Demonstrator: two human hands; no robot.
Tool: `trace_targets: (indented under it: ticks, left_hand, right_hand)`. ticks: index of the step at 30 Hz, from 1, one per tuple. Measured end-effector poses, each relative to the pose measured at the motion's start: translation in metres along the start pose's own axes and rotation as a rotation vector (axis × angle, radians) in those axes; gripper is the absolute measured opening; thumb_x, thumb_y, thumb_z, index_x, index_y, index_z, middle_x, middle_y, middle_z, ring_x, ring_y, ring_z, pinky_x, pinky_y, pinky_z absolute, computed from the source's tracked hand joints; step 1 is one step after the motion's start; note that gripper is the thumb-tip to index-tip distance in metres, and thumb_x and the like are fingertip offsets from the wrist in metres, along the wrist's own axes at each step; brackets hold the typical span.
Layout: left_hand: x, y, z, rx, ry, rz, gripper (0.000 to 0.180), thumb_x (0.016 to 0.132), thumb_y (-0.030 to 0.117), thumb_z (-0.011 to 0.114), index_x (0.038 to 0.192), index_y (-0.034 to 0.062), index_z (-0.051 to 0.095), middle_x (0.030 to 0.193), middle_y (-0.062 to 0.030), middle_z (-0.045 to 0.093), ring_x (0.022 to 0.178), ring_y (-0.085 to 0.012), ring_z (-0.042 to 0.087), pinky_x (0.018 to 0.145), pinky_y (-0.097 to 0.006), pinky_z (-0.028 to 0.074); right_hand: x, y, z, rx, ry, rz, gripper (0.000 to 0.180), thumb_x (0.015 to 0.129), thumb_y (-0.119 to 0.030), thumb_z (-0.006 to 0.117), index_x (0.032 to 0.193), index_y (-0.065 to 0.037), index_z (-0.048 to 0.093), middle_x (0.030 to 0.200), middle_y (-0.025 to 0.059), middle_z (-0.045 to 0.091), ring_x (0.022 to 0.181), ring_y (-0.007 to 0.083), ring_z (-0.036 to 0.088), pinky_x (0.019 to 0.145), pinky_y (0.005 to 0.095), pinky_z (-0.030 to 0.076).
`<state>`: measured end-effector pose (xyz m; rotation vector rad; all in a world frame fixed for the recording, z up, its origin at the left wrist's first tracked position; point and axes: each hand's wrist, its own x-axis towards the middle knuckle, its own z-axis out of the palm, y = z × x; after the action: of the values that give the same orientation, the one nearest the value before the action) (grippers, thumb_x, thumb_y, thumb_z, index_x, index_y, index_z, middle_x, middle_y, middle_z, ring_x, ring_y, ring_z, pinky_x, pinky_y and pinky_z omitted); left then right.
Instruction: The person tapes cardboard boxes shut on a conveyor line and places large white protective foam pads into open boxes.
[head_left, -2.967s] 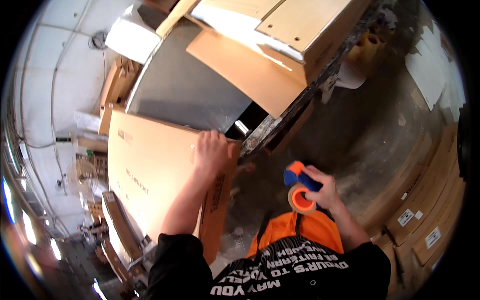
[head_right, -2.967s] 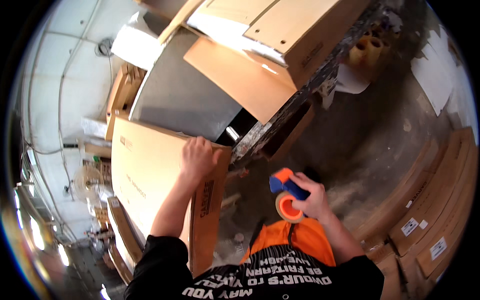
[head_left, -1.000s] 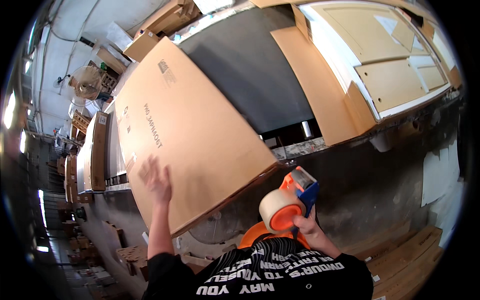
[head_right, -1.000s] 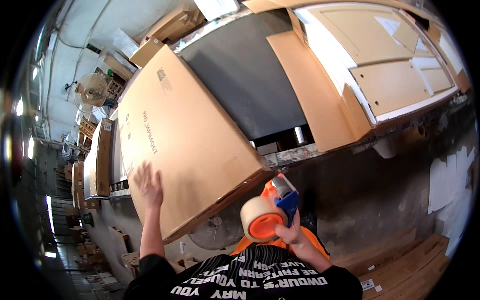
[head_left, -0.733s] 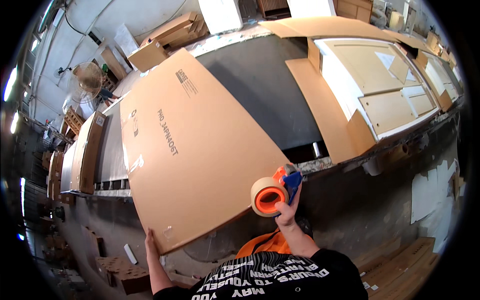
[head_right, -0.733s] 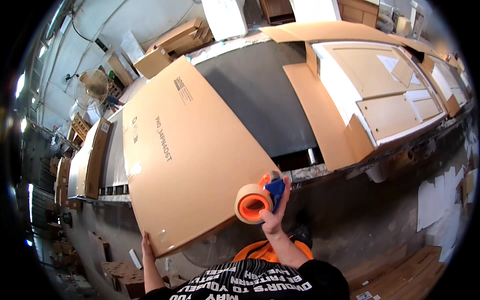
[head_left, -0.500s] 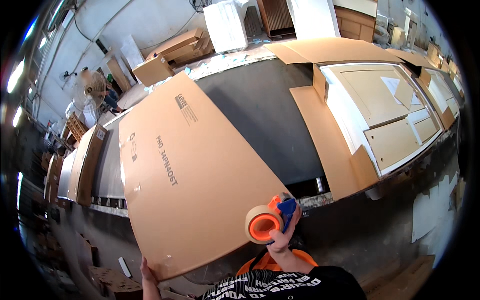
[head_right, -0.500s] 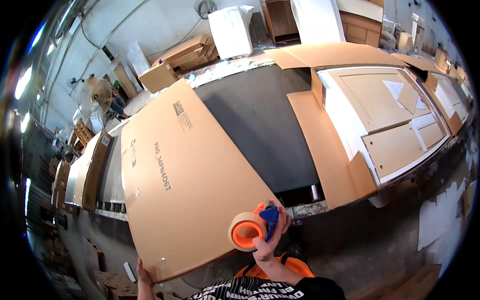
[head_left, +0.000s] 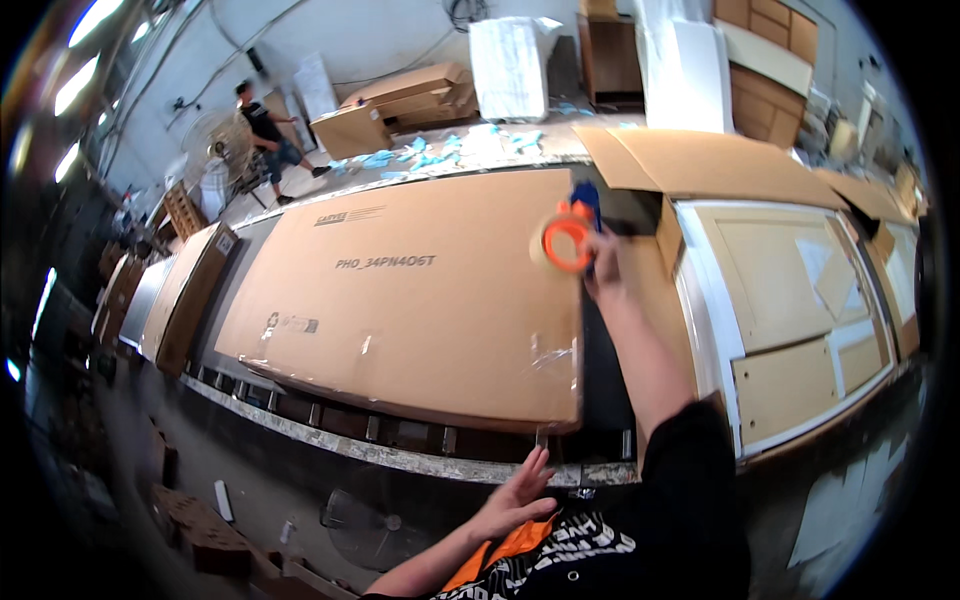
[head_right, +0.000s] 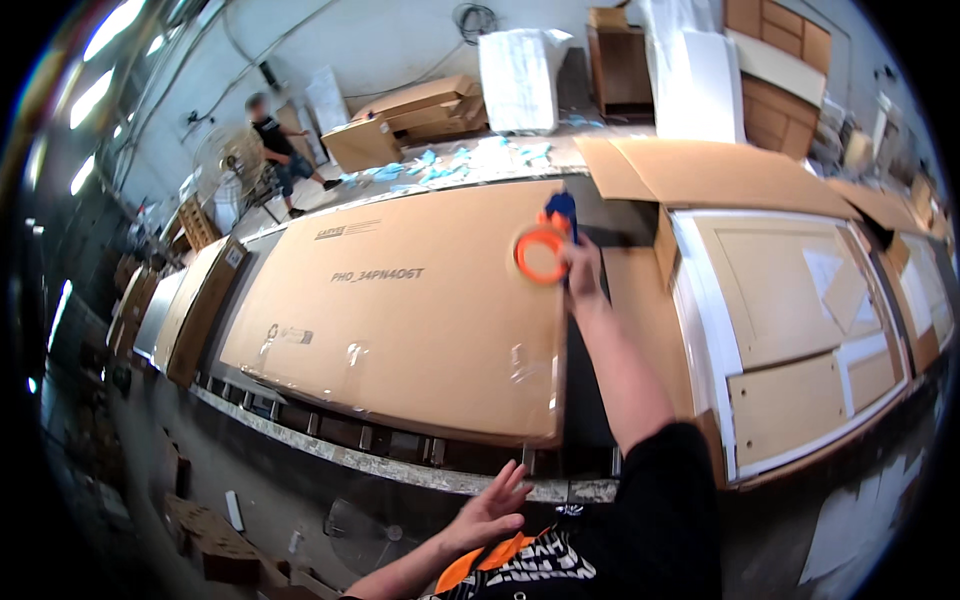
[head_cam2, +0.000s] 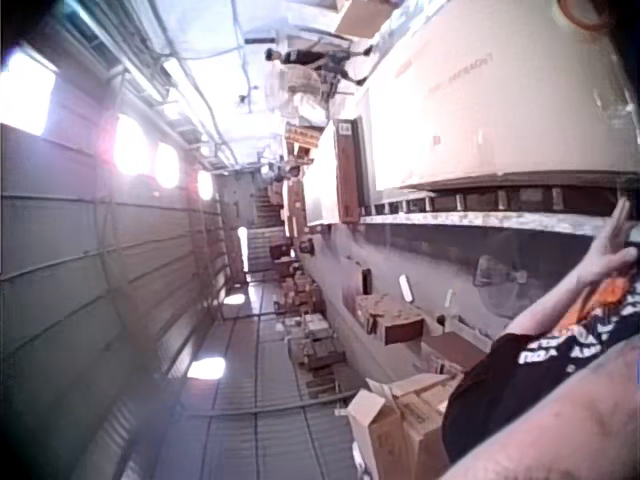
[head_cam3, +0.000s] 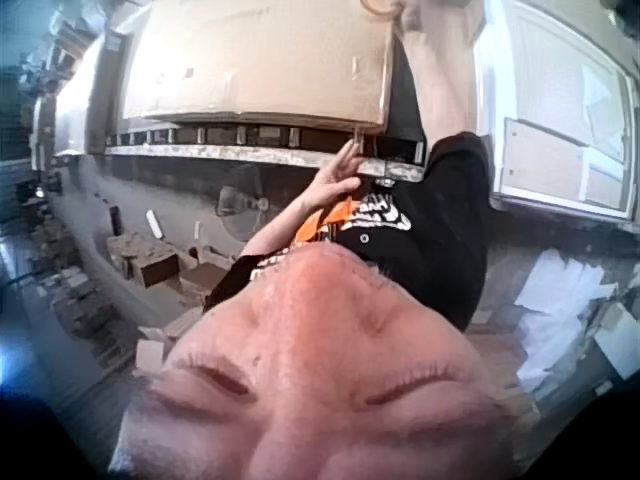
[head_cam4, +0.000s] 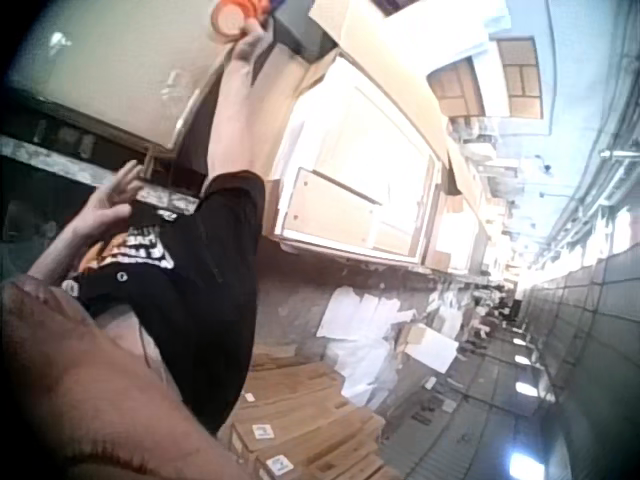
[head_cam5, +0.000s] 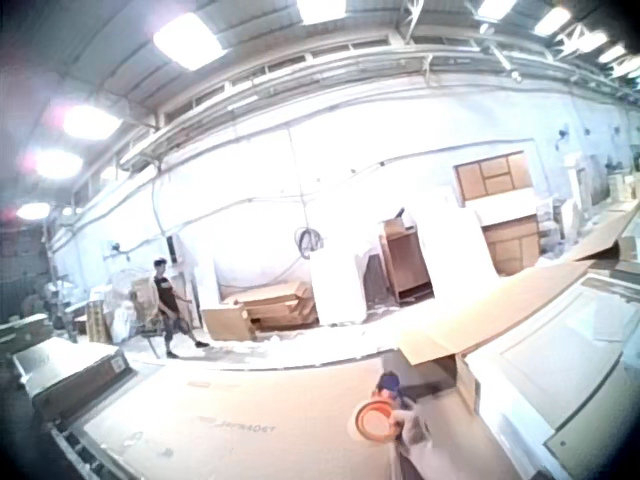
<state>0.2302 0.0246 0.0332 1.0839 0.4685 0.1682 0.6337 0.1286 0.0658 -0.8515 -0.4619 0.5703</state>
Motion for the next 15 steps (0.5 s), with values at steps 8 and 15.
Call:
trace_targets:
  ticks: [8,15]
  left_hand:
    - [-0.078,0.047,-0.409,-0.005,1.141,0.618,0.025,0.093,0.026,0.072,0.105,0.0091,0.058,0.098,0.0005,0.059,0.074,-0.0061,0.049,0.061,-0.025,0.042]
    - [-0.047,0.151,-0.624,0.112,1.22,0.396,0.069,0.086,0.06,0.069,0.128,0.0058,0.058,0.122,-0.0041,0.061,0.115,-0.0221,0.056,0.094,-0.035,0.041]
  right_hand:
    - [-0.214,0.045,0.055,-0.36,0.018,-0.173,0.084,0.061,-0.007,0.051,0.144,0.005,0.041,0.13,0.0132,0.056,0.12,0.0229,0.056,0.109,0.0341,0.041]
    - [-0.232,0.11,0.075,-0.558,0.455,-0.513,0.085,0.072,-0.016,0.055,0.151,0.003,0.029,0.141,0.0148,0.046,0.129,0.0268,0.048,0.114,0.0396,0.034]
